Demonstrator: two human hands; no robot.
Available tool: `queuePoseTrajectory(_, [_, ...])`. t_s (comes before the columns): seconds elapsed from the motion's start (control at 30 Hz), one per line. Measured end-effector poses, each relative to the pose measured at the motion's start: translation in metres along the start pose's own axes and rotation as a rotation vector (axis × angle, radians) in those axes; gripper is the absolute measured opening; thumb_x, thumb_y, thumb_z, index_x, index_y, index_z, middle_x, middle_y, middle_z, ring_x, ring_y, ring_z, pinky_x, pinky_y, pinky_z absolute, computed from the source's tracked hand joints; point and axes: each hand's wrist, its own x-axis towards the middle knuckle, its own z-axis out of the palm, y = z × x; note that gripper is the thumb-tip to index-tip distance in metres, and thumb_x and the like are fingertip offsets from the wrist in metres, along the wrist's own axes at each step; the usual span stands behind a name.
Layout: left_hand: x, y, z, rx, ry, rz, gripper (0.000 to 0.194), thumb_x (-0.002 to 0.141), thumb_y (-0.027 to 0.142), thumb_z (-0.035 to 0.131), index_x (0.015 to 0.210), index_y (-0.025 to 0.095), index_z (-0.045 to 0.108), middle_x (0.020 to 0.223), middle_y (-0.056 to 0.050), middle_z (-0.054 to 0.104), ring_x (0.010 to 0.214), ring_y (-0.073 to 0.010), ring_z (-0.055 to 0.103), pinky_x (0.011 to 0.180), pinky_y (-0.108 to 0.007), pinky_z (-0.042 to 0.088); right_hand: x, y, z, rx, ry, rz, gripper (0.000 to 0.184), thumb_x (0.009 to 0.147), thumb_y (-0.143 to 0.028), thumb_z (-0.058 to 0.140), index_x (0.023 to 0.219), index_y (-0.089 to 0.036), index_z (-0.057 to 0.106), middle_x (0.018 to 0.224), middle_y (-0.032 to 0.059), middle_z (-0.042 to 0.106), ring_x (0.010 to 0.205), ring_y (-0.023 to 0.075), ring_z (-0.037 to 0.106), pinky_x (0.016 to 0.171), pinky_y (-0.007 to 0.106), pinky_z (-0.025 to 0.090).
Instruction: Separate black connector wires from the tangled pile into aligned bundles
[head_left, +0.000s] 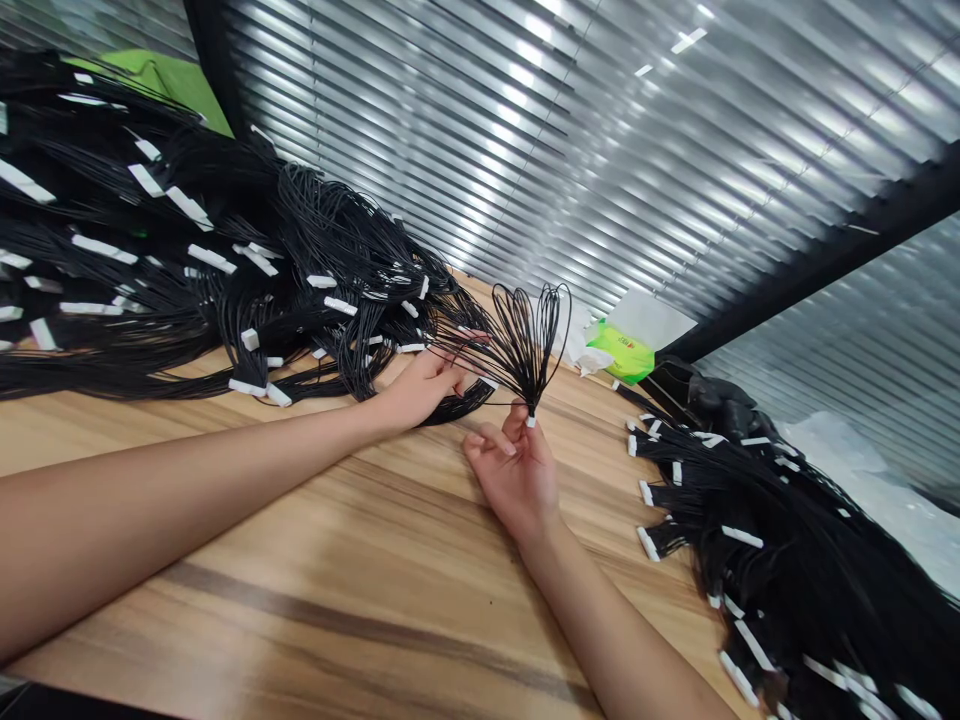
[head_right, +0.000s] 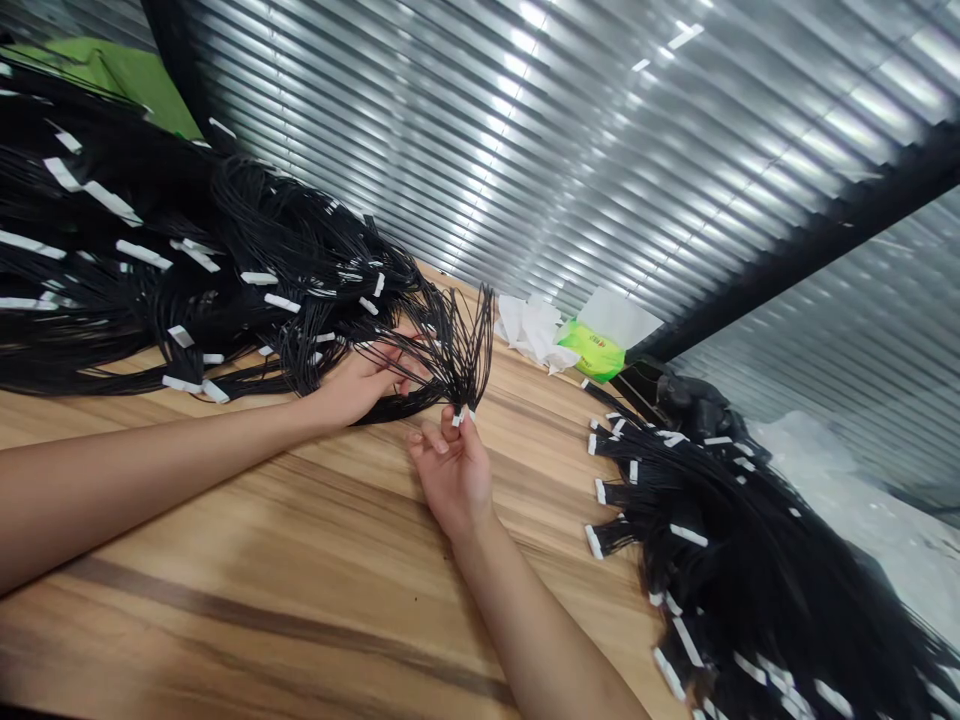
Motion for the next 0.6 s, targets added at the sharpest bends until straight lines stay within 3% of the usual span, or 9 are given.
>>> queuePoseTrajectory(0.13, [-0.002, 0.005, 0.002, 0.035, 0.089, 0.075, 0.021, 0.081, 0.032, 0.062, 0.098, 0.019, 0.064, 0.094, -0.003, 0.068, 0.078, -0.0141, 0.059, 0.07, -0.025, 0.048, -0.002, 0.001, 0.001, -0.05, -0.01, 0.009, 0.009, 0.076, -0.03, 0.071, 0.07, -0.026, 0.065, 0.07, -0.0106, 0.071, 0.048, 0.0085, 0.033, 0.068, 0.031, 0.044])
queuePoseTrajectory(0.3, [-0.003, 0.012, 0.0, -0.007, 0.247, 0.018, 0.024, 0.076, 0.04, 0.07, 0.077, 0.016, 0.064, 0.07, 0.0, 0.061, 0.058, -0.011, 0.052, 0.057, -0.025, 0.043, -0.003, 0.002, 0.0, -0.063, -0.04, 0.053, 0.014, 0.071, -0.03, 0.076, 0.067, -0.025, 0.064, 0.066, -0.0092, 0.068, 0.049, 0.0083, 0.033, 0.068, 0.031, 0.044])
queuePoseTrajectory(0.4, [0.002, 0.009, -0.004, -0.092, 0.306, -0.009, 0.021, 0.07, 0.033, 0.075, 0.078, 0.017, 0.065, 0.073, 0.001, 0.063, 0.058, -0.0092, 0.051, 0.053, -0.024, 0.039, -0.002, 0.003, -0.001, -0.077, -0.053, 0.092, 0.015, 0.069, -0.031, 0.078, 0.068, -0.024, 0.065, 0.069, -0.0075, 0.069, 0.049, 0.0074, 0.033, 0.067, 0.03, 0.045])
queuePoseTrajectory(0.5, [0.01, 0.003, -0.01, -0.203, 0.26, -0.063, 0.015, 0.071, 0.027, 0.074, 0.076, 0.017, 0.064, 0.07, 0.002, 0.062, 0.054, -0.0063, 0.046, 0.052, -0.022, 0.037, -0.001, 0.005, -0.001, -0.171, -0.049, 0.062, 0.017, 0.07, -0.034, 0.076, 0.066, -0.022, 0.065, 0.069, -0.0049, 0.067, 0.048, 0.0072, 0.032, 0.067, 0.03, 0.044])
queuePoseTrajectory(0.6, [0.014, 0.001, -0.012, -0.227, 0.163, -0.135, 0.017, 0.074, 0.03, 0.07, 0.07, 0.016, 0.062, 0.057, 0.001, 0.056, 0.048, -0.0071, 0.044, 0.049, -0.023, 0.04, -0.002, 0.007, 0.0, -0.292, -0.036, -0.084, 0.022, 0.07, -0.036, 0.077, 0.061, -0.022, 0.062, 0.055, -0.007, 0.055, 0.047, 0.0075, 0.031, 0.067, 0.029, 0.043])
